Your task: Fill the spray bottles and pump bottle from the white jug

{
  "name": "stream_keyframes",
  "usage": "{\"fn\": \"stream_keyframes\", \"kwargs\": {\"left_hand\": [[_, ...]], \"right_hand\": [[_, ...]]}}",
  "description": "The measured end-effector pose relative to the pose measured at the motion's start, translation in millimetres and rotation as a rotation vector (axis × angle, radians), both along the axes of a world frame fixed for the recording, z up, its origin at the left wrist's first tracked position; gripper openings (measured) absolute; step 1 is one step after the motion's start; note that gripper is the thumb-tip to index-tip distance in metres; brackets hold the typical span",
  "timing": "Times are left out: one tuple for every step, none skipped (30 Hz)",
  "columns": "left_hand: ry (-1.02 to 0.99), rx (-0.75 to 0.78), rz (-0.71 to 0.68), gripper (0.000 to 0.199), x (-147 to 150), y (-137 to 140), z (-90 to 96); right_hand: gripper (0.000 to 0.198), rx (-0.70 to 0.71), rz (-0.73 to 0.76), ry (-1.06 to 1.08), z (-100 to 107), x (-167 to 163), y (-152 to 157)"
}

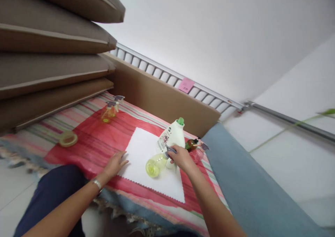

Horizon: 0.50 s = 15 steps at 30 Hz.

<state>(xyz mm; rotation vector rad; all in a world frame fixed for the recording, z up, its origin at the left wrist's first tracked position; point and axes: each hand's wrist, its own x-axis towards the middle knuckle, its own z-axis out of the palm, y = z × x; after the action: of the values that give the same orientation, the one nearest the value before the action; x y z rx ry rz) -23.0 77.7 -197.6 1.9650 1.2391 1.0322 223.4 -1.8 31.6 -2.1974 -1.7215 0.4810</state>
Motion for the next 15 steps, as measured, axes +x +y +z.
{"fn": "stream_keyframes", "kwargs": {"left_hand": [[0.009, 0.016, -0.003, 0.045, 0.2, 1.8, -2.6], [0.016, 0.03, -0.013, 0.047, -0.1, 4.1, -6.1], [0.027, 0.05, -0.012, 0.048, -0.6, 7.0, -10.4], [0.073, 0.105, 0.0, 0.047, -1.3, 10.3, -15.4], [0.122, 0.161, 0.006, 0.047, -1.9, 13.9, -20.6], [0.167, 0.212, 0.015, 0.046, -2.4, 17.5, -25.7], [0.213, 0.248, 0.033, 0.046, -2.8, 20.6, -30.0], [0.249, 0.273, 0.033, 0.045, -3.1, 23.0, -33.4], [0.277, 0.291, 0.038, 0.045, -3.4, 24.6, -35.6], [0.3, 0.301, 0.043, 0.046, -3.7, 25.5, -36.6], [0.315, 0.307, 0.047, 0.046, -3.9, 25.7, -36.7], [0.326, 0.311, 0.05, 0.047, -4.0, 25.6, -36.2], [0.331, 0.312, 0.061, 0.047, -4.0, 25.2, -35.3], [0.33, 0.311, 0.09, 0.047, -3.9, 24.8, -34.5], [0.326, 0.311, 0.128, 0.045, -3.5, 24.5, -34.4]], "right_hand": [[0.014, -0.001, -0.013, 0.002, 2.5, 9.3, -6.4], [0.013, -0.001, -0.026, 0.001, 4.7, 20.3, -13.4], [0.011, -0.004, -0.041, 0.0, 6.8, 32.9, -20.6], [0.01, -0.009, -0.058, -0.003, 8.6, 46.9, -27.7], [0.009, -0.019, -0.078, -0.008, 10.2, 62.3, -34.5], [0.008, -0.034, -0.103, -0.013, 11.7, 78.6, -40.7], [0.008, -0.053, -0.131, -0.02, 12.8, 95.8, -46.2], [0.008, -0.076, -0.162, -0.028, 13.7, 113.3, -50.7], [0.009, -0.1, -0.194, -0.039, 14.2, 131.0, -54.2], [0.012, -0.123, -0.225, -0.052, 14.2, 148.4, -56.6], [0.016, -0.146, -0.254, -0.065, 13.9, 165.1, -57.8], [0.019, -0.166, -0.28, -0.079, 13.1, 181.1, -58.1], [0.021, -0.184, -0.302, -0.091, 12.0, 195.9, -57.5], [0.023, -0.2, -0.321, -0.102, 10.7, 209.6, -56.1], [0.023, -0.212, -0.336, -0.111, 9.4, 222.0, -54.0]]}}
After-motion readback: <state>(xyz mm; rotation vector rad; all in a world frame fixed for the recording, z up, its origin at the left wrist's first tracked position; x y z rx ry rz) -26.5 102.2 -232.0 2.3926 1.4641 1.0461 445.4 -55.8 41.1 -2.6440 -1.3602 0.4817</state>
